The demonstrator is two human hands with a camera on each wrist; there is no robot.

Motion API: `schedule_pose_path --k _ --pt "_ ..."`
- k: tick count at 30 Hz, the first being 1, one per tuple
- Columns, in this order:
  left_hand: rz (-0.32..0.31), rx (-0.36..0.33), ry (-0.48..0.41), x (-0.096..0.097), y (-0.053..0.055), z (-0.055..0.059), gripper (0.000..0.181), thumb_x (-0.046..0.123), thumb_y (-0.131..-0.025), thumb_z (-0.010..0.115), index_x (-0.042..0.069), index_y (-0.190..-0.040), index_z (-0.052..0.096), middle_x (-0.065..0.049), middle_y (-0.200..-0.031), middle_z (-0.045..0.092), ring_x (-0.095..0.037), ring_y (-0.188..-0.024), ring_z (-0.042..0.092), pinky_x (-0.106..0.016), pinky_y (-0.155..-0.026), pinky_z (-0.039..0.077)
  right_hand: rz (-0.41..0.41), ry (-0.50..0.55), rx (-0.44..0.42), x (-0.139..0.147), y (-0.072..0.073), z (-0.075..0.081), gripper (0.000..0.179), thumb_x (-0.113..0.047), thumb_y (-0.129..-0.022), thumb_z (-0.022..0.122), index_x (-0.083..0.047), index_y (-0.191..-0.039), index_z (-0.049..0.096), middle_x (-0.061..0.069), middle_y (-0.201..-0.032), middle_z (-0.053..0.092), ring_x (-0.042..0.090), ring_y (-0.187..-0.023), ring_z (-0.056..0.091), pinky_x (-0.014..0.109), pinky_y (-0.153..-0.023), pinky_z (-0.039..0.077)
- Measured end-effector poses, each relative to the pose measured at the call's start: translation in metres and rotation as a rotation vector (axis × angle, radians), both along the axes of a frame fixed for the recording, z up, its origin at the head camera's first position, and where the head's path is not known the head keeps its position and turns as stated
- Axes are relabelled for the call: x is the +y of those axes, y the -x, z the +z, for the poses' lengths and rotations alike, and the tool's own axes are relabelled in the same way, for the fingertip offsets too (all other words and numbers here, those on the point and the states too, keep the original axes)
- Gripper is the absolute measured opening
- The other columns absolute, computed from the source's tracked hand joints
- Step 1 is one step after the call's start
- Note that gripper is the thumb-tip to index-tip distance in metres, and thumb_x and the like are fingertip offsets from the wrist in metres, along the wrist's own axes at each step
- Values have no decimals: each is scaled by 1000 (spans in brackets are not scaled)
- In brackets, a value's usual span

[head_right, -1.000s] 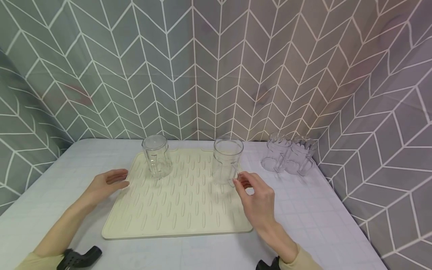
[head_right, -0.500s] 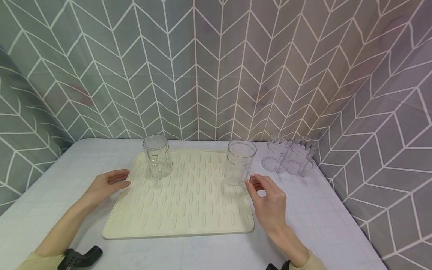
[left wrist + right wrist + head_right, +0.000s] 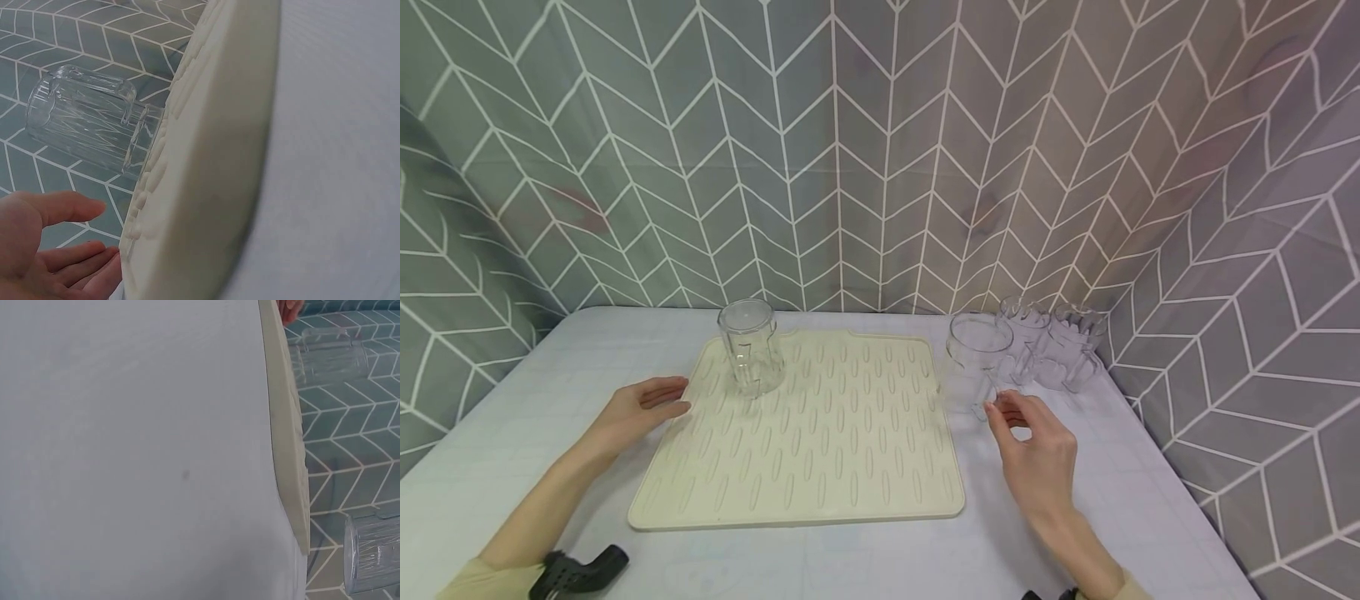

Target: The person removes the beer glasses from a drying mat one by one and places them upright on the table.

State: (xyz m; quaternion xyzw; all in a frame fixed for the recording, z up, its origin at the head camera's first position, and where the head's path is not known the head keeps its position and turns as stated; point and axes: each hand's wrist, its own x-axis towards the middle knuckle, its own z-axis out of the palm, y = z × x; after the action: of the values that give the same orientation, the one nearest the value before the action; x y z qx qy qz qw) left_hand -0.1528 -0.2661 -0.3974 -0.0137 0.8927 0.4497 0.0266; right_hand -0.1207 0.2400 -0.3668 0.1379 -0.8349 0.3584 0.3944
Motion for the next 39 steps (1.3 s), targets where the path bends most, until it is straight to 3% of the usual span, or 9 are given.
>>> schedule_pose_path --k 20,33,39 --pt "1 -14 -1 1 0 0 64 25 -99 61 -11 -147 37 -34 -147 43 -50 -139 39 -59 -114 35 -87 9 50 30 -2 -8 18 7 -77 79 4 -94 73 12 -80 71 -26 -79 55 -2 -71 45" --pt "3 3 11 0 0 -1 64 26 -99 61 -11 -146 38 -34 -146 44 -49 -138 40 -58 -114 36 -159 31 20 51 -5 -13 16 4 -78 79 2 -93 74 -28 -86 62 -28 -77 54 -4 -68 42" --pt "9 0 17 1 0 -1 63 25 -99 61 -11 -146 38 -34 -146 44 -49 -138 40 -59 -114 36 -180 36 12 58 -8 -15 16 3 -78 79 3 -94 74 -37 -89 57 -28 -76 53 -4 -69 41"
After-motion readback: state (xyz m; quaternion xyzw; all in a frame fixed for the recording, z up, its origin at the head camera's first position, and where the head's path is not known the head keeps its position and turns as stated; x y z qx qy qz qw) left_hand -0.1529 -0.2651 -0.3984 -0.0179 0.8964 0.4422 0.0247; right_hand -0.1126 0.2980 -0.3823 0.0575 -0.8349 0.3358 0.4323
